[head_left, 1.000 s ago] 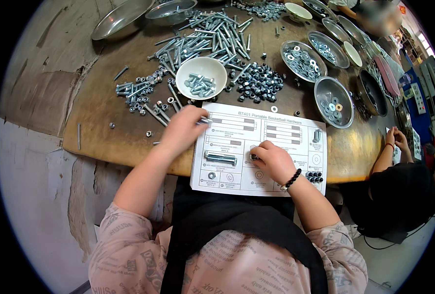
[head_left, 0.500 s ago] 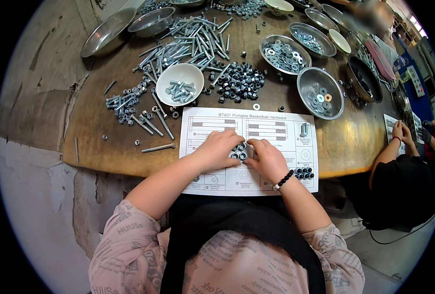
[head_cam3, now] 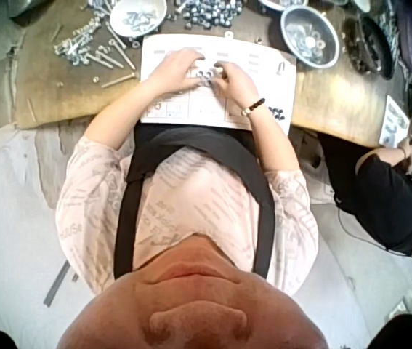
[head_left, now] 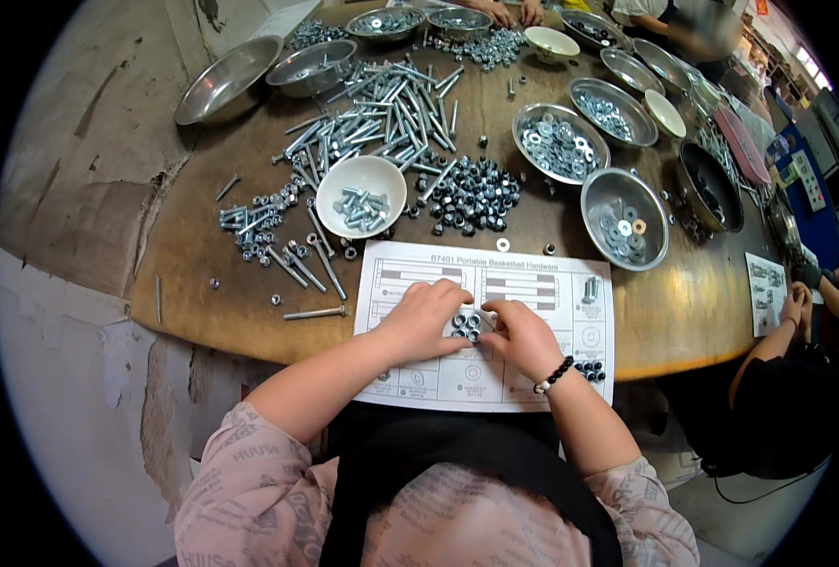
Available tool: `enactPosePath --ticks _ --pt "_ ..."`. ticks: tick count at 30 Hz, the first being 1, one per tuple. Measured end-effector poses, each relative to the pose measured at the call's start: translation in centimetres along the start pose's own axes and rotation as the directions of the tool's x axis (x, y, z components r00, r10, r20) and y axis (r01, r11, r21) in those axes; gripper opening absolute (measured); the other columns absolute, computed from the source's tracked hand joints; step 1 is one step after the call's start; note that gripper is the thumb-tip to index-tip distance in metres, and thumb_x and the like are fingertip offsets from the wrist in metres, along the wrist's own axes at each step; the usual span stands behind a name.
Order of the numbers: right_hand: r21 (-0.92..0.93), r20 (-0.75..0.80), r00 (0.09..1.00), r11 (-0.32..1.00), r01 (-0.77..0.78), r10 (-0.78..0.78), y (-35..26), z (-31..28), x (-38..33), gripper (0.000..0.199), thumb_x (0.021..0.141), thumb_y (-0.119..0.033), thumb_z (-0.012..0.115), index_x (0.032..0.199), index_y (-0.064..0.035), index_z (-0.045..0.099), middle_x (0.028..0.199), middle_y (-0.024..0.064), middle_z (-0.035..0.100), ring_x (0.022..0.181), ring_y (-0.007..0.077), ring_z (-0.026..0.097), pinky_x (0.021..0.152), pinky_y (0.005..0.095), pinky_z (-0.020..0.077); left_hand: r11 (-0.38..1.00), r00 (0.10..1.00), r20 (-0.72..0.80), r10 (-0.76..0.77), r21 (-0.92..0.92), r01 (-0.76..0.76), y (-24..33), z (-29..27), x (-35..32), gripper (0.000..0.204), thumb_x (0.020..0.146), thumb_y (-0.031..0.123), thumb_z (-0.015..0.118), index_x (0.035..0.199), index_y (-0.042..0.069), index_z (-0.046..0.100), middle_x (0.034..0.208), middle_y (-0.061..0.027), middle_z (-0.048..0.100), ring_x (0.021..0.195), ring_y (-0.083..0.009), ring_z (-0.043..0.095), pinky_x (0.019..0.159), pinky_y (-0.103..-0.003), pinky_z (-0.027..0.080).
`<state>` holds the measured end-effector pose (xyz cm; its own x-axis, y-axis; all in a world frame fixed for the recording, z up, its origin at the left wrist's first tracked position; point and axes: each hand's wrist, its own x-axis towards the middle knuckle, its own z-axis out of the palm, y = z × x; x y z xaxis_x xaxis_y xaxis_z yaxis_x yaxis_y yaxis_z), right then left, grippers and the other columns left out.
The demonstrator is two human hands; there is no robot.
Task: The person sorts metal fasteners including bolts, nuts, and washers from bowls and piles on a table, arranging them on a printed instruction sheet. They repeatedly pick up items, place them in designated spots, and occasionally adjust the sheet while other workers perform similar tasks nearby.
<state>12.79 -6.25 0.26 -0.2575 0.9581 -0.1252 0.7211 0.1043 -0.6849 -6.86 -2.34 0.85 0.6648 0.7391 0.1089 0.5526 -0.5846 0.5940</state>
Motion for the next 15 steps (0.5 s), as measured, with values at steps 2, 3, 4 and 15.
enactPosePath --ticks 2,3,4,15 --pt "0.067 -0.031 0.999 0.998 -0.013 0.015 -0.3 -0.5 0.8 0.031 0.075 -0.021 0.065 0.101 -0.0079 0.056 0.081 0.0118 0.058 0.075 0.0269 0.057 0.067 0.0359 0.0461 0.999 0.996 -0.089 -0.015 0.027 0.017 -0.7 -1.3 0.6 0.046 0.065 0.025 0.072 0.104 0.007 0.053 0.099 -0.0107 0.053 0.089 -0.0268 0.052 0.081 -0.037 0.040" --pt "0.085 -0.029 0.999 0.996 -0.022 0.024 -0.4 -0.6 1.3 0.029 0.076 -0.021 0.064 0.100 -0.0071 0.056 0.082 0.0122 0.058 0.076 0.0269 0.057 0.067 0.0357 0.0460 0.998 0.989 -0.142 -0.034 0.055 0.042 -1.7 -1.9 1.0 0.042 0.067 0.022 0.071 0.103 0.006 0.054 0.096 -0.0098 0.053 0.080 -0.0244 0.055 0.075 -0.035 0.043" --pt "0.103 -0.028 0.999 0.994 -0.035 0.038 -0.2 -0.5 1.8 0.027 0.077 -0.020 0.062 0.099 -0.0064 0.056 0.082 0.0125 0.059 0.077 0.0270 0.058 0.068 0.0355 0.0460 0.997 0.979 -0.195 -0.054 0.041 0.063 -2.5 -3.0 1.7 0.040 0.068 0.020 0.070 0.103 0.006 0.054 0.095 -0.0094 0.054 0.076 -0.0227 0.055 0.072 -0.033 0.044" --pt "0.318 -0.117 0.986 0.945 -0.076 0.119 1.6 0.9 3.1 0.019 0.082 -0.020 0.055 0.089 -0.0027 0.058 0.082 0.0157 0.061 0.077 0.0308 0.058 0.068 0.0351 0.0454 0.856 0.835 -0.433 -0.339 0.228 0.465 -14.7 -11.6 13.0 0.043 0.077 0.027 0.061 0.112 0.005 0.053 0.104 -0.0140 0.057 0.097 -0.0307 0.055 0.082 -0.040 0.045"
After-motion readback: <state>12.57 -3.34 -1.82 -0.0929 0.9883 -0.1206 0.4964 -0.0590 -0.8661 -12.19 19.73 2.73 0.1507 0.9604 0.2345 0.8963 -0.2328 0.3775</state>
